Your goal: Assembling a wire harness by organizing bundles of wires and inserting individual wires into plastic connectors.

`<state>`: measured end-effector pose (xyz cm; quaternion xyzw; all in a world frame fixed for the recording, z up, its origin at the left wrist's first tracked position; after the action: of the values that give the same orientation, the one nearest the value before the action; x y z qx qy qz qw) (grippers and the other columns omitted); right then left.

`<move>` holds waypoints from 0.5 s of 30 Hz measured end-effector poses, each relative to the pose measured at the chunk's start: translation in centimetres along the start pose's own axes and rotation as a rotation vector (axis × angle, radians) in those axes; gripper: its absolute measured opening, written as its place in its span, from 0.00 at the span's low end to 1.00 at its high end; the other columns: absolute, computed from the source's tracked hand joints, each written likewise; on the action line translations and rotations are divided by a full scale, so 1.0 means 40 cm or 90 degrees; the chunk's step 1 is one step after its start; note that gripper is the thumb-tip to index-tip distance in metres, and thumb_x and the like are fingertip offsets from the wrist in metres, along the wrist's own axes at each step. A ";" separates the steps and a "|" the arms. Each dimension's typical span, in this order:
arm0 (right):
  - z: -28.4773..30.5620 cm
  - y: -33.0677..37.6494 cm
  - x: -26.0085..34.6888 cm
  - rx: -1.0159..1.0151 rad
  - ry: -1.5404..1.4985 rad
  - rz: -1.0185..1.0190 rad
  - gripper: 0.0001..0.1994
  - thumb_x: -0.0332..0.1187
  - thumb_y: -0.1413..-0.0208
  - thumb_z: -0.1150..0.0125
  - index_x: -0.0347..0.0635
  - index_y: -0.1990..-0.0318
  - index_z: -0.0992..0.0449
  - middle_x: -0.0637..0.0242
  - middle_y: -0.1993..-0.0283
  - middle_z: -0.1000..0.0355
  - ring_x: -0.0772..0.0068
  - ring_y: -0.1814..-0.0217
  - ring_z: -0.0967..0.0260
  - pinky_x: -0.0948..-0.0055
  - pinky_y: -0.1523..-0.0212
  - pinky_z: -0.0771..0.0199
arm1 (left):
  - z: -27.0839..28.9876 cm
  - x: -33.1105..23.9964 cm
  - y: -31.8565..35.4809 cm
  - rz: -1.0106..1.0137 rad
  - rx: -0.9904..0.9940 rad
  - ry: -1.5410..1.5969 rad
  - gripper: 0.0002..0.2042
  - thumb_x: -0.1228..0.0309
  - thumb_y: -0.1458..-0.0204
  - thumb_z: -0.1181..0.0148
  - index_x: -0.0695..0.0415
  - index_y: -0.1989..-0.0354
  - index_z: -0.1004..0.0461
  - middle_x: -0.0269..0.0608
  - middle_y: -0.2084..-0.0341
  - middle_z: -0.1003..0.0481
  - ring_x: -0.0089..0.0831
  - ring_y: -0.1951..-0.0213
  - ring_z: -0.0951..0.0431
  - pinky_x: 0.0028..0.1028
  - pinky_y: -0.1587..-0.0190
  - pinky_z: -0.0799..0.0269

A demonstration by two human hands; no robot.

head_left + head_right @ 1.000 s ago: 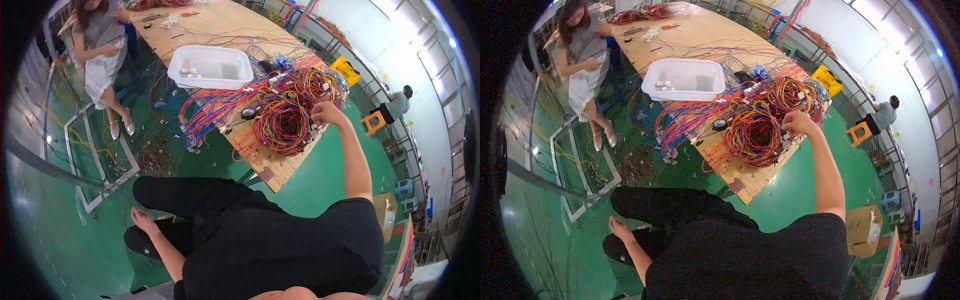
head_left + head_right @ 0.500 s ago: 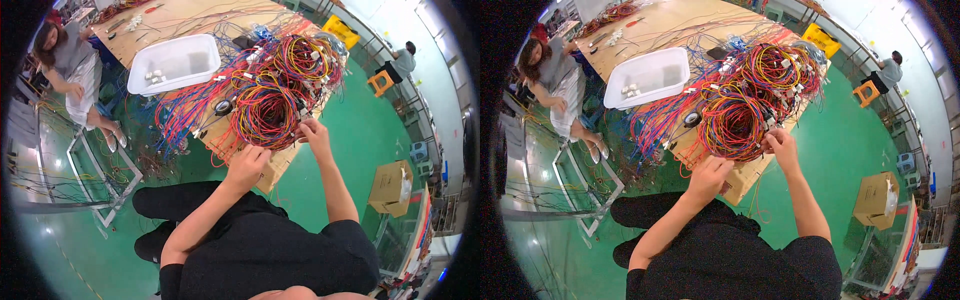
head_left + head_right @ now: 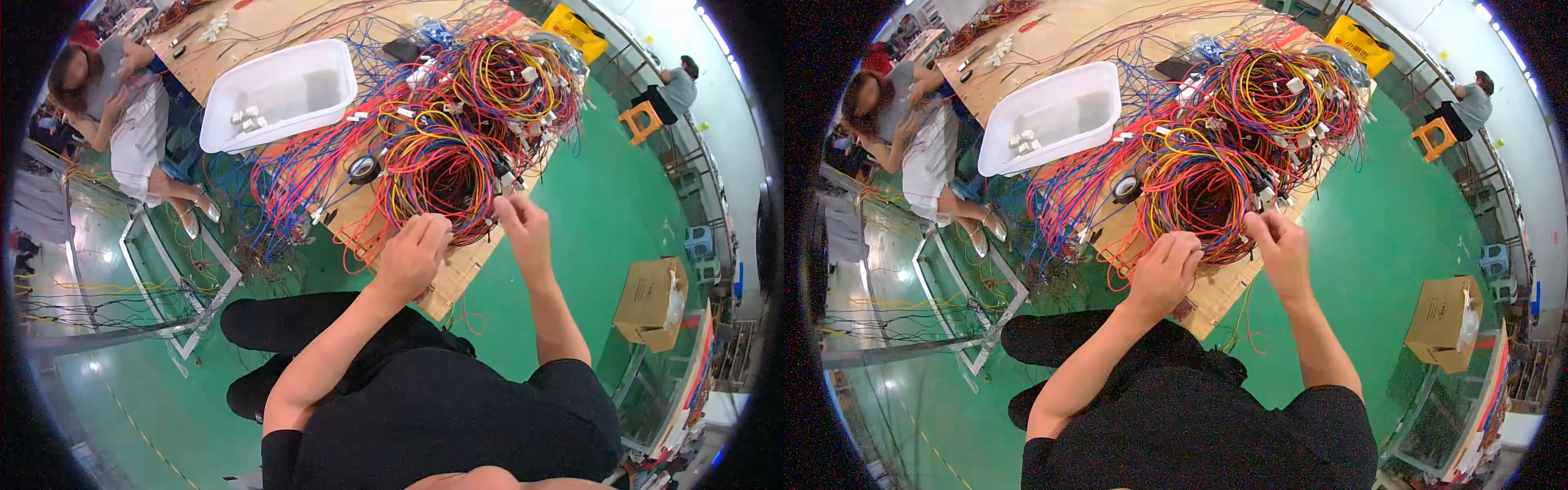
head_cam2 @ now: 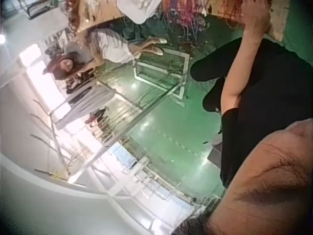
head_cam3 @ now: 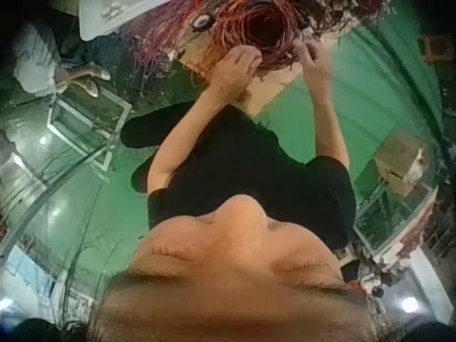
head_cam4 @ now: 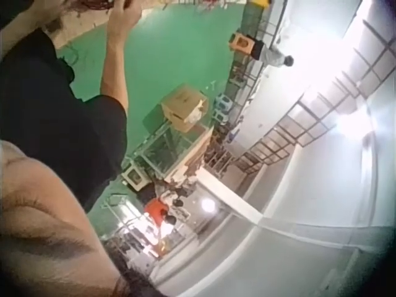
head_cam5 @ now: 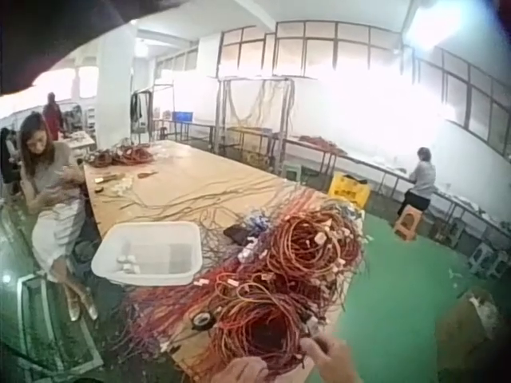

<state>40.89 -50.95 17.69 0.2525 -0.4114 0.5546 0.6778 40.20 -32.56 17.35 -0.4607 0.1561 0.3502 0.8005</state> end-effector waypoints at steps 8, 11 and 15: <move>-0.111 -0.002 -0.097 0.136 -0.451 -0.253 0.07 0.33 0.43 0.45 0.40 0.69 0.29 0.81 0.82 0.43 0.89 0.84 0.49 0.86 0.84 0.52 | -0.009 -0.014 -0.001 -0.058 0.137 -0.041 0.10 0.76 0.56 0.46 0.56 0.63 0.31 0.37 0.63 0.28 0.35 0.62 0.26 0.30 0.67 0.27; -0.157 0.007 -0.108 0.158 -0.762 -0.357 0.04 0.31 0.42 0.47 0.41 0.65 0.30 0.80 0.79 0.43 0.89 0.83 0.49 0.87 0.86 0.50 | -0.011 0.010 0.008 -0.056 0.150 -0.015 0.11 0.76 0.56 0.46 0.54 0.62 0.31 0.38 0.61 0.29 0.36 0.62 0.26 0.30 0.68 0.27; -0.157 -0.011 -0.125 0.127 -0.671 -0.324 0.05 0.32 0.41 0.49 0.42 0.67 0.31 0.80 0.80 0.41 0.89 0.83 0.49 0.87 0.86 0.50 | -0.020 0.031 0.007 -0.032 0.243 -0.004 0.12 0.73 0.55 0.44 0.52 0.60 0.30 0.39 0.62 0.31 0.38 0.60 0.28 0.32 0.67 0.28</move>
<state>42.81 -48.75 10.21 0.6469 -0.5653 0.2104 0.4666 40.95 -32.63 16.05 -0.3036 0.2056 0.2952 0.8823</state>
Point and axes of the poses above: each hand's wrist, its own y-axis away from the middle knuckle, its own z-axis out of the back of the hand, x = y × z, the point moved 10 cm from there along -y, towards the middle knuckle
